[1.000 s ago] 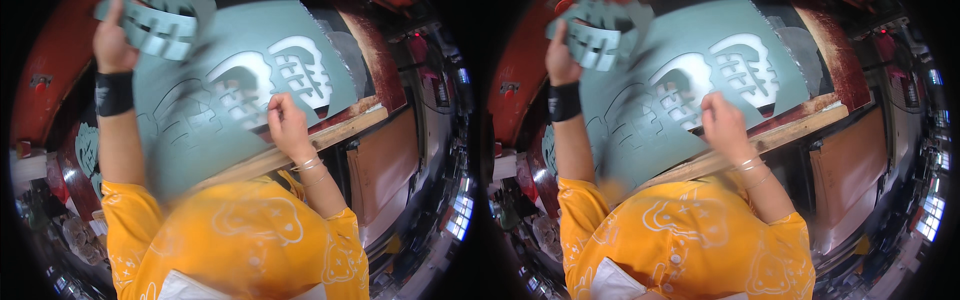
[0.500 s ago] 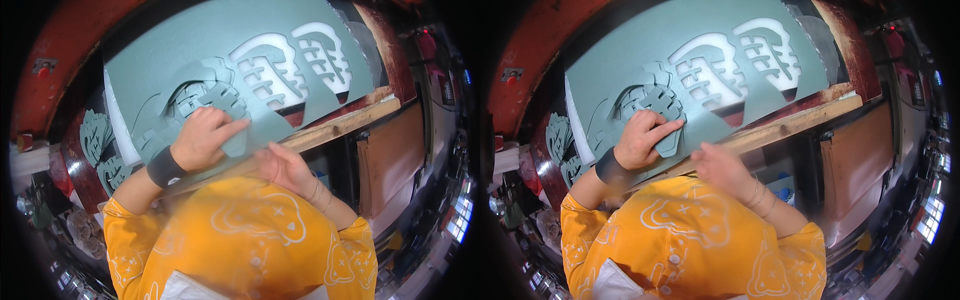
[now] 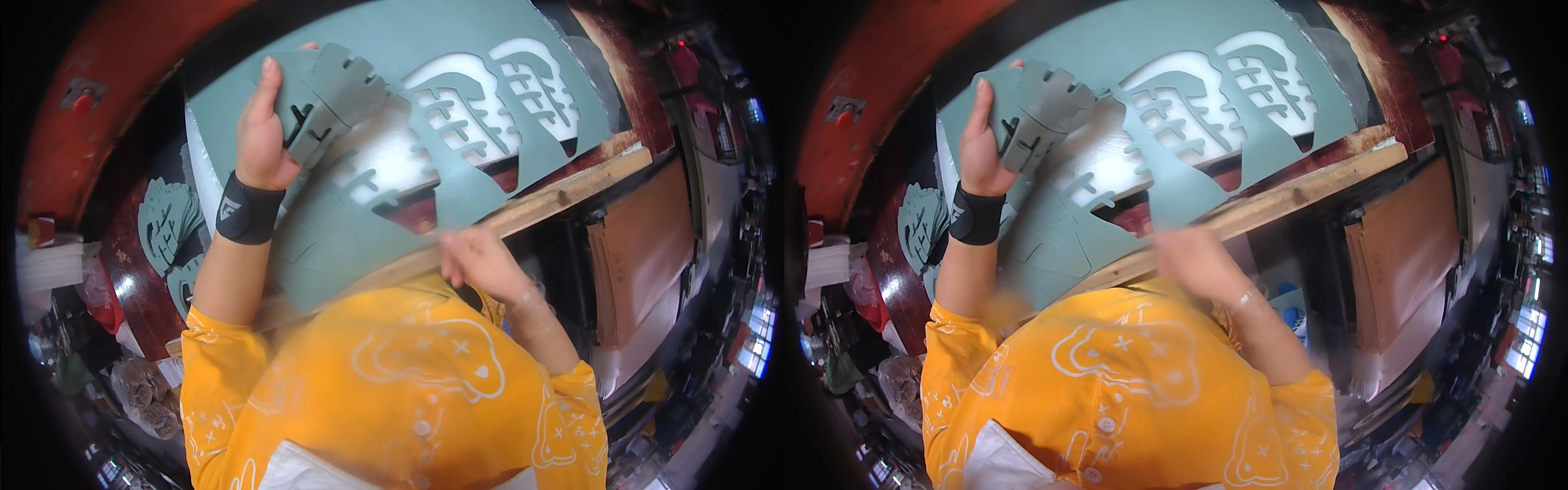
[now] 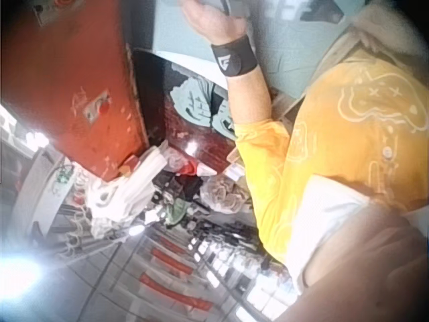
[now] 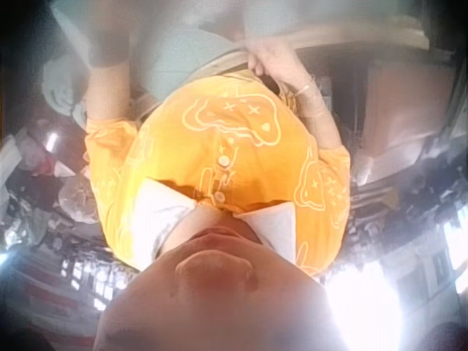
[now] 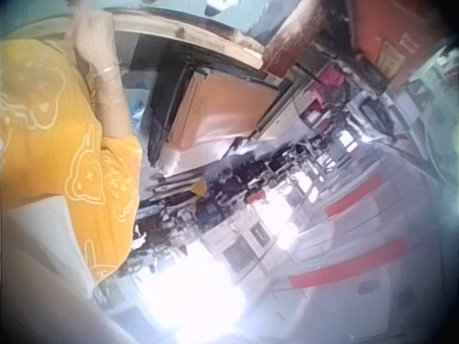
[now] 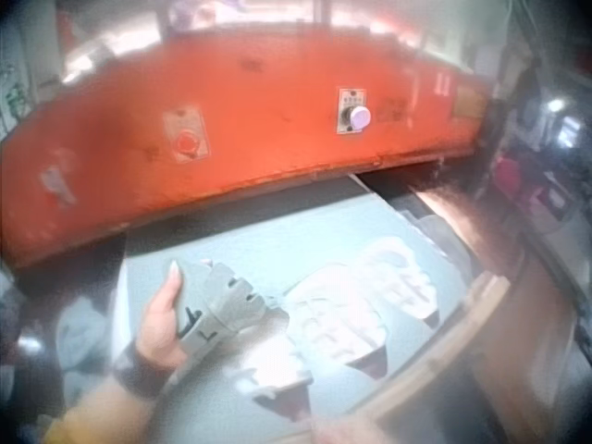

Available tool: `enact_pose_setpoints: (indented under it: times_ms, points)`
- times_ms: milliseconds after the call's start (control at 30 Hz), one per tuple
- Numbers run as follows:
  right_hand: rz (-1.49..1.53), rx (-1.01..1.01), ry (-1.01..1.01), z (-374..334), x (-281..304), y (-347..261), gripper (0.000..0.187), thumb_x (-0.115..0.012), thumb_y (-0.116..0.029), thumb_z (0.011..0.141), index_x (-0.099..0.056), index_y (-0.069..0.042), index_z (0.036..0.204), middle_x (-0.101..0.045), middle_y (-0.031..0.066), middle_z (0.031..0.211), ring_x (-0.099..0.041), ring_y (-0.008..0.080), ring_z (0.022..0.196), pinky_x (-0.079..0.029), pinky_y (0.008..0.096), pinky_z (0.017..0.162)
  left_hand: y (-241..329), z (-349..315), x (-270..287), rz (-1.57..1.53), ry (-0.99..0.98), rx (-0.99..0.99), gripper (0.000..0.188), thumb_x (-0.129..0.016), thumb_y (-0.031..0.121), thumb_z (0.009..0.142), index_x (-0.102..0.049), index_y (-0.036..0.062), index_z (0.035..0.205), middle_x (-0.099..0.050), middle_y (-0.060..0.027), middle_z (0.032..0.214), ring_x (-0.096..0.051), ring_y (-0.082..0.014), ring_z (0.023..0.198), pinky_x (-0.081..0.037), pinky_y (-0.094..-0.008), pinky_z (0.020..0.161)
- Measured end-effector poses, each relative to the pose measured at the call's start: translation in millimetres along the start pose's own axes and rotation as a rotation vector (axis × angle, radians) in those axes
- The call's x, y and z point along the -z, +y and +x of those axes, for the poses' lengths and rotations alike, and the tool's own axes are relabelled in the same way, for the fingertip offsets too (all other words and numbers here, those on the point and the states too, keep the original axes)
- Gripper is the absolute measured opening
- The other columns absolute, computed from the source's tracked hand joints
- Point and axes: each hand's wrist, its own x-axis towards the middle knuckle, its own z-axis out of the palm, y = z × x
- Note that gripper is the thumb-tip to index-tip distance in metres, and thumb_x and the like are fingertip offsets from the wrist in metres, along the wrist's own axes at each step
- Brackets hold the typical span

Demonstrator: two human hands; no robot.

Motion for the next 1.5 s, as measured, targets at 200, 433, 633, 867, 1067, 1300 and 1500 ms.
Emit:
enact_pose_setpoints:
  times_ms: [200,433,633,867,1067,1300,1500]
  points:
    - [-0.151,0.452,0.385,25,-1,-62,0.027,-0.066,-0.02,0.086,-0.055,0.001,0.074,-0.062,0.0047,0.069,-0.059,0.011,0.059,-0.048,0.029,0.054,-11,-23,-12,0.533,-0.138,-0.048,0.043,-0.041,0.035,0.101,-0.06,0.0011,0.118,-0.066,-0.009,0.105,-0.062,-0.0146,0.096,-0.048,-0.0286,0.089]
    - [-0.411,0.439,0.705,60,-18,-62,0.039,-0.066,-0.039,0.084,-0.059,-0.001,0.078,-0.062,0.0115,0.061,-0.063,0.0308,0.058,-0.049,0.0389,0.056,-32,-28,-14,0.605,-0.243,-0.096,0.036,-0.047,0.03,0.1,-0.064,0.0009,0.113,-0.067,-0.0025,0.095,-0.057,-0.0089,0.09,-0.046,-0.0254,0.084]
    - [-0.436,0.622,0.76,63,-21,-45,0.032,-0.062,-0.031,0.088,-0.057,0.0,0.081,-0.063,0.0141,0.065,-0.062,0.0348,0.06,-0.048,0.0406,0.055,-37,-30,-15,0.858,-0.235,-0.223,0.032,-0.049,0.026,0.098,-0.065,0.0008,0.111,-0.067,-0.0005,0.091,-0.056,-0.0073,0.086,-0.046,-0.0247,0.08]
    - [-0.351,0.757,0.817,78,-36,-33,0.031,-0.06,-0.03,0.091,-0.051,-0.001,0.085,-0.057,0.0164,0.066,-0.056,0.0386,0.06,-0.044,0.0434,0.052,-47,-45,-22,0.578,-0.149,-0.169,0.035,-0.046,0.027,0.1,-0.061,-0.001,0.116,-0.065,-0.0024,0.098,-0.057,-0.0087,0.09,-0.047,-0.0243,0.082]
    - [-0.409,0.865,0.911,90,-37,-33,0.021,-0.055,-0.022,0.093,-0.05,-0.004,0.082,-0.056,0.0137,0.065,-0.056,0.0355,0.059,-0.043,0.0431,0.052,-48,-42,-15,0.663,-0.085,-0.237,0.035,-0.047,0.029,0.1,-0.061,-0.0007,0.114,-0.065,-0.0021,0.095,-0.056,-0.0068,0.087,-0.047,-0.023,0.078]
    - [-0.566,0.755,0.986,83,-17,-15,0.021,-0.053,-0.018,0.093,-0.052,-0.006,0.077,-0.055,0.0128,0.065,-0.056,0.0342,0.059,-0.043,0.0425,0.052,-8,-2,8,0.805,-0.017,-0.375,0.044,-0.041,0.04,0.1,-0.066,0.0043,0.107,-0.066,-0.0036,0.09,-0.059,-0.0123,0.082,-0.049,-0.0268,0.077]
    - [-0.5,0.517,0.873,58,-10,10,0.017,-0.055,-0.017,0.093,-0.06,-0.003,0.084,-0.057,0.0118,0.065,-0.056,0.0274,0.059,-0.045,0.0339,0.057,157,34,63,0.185,-0.109,-0.473,0.079,-0.021,0.063,0.093,-0.034,-0.0009,0.139,-0.043,-0.0208,0.137,-0.044,-0.0389,0.126,-0.037,-0.0523,0.106]
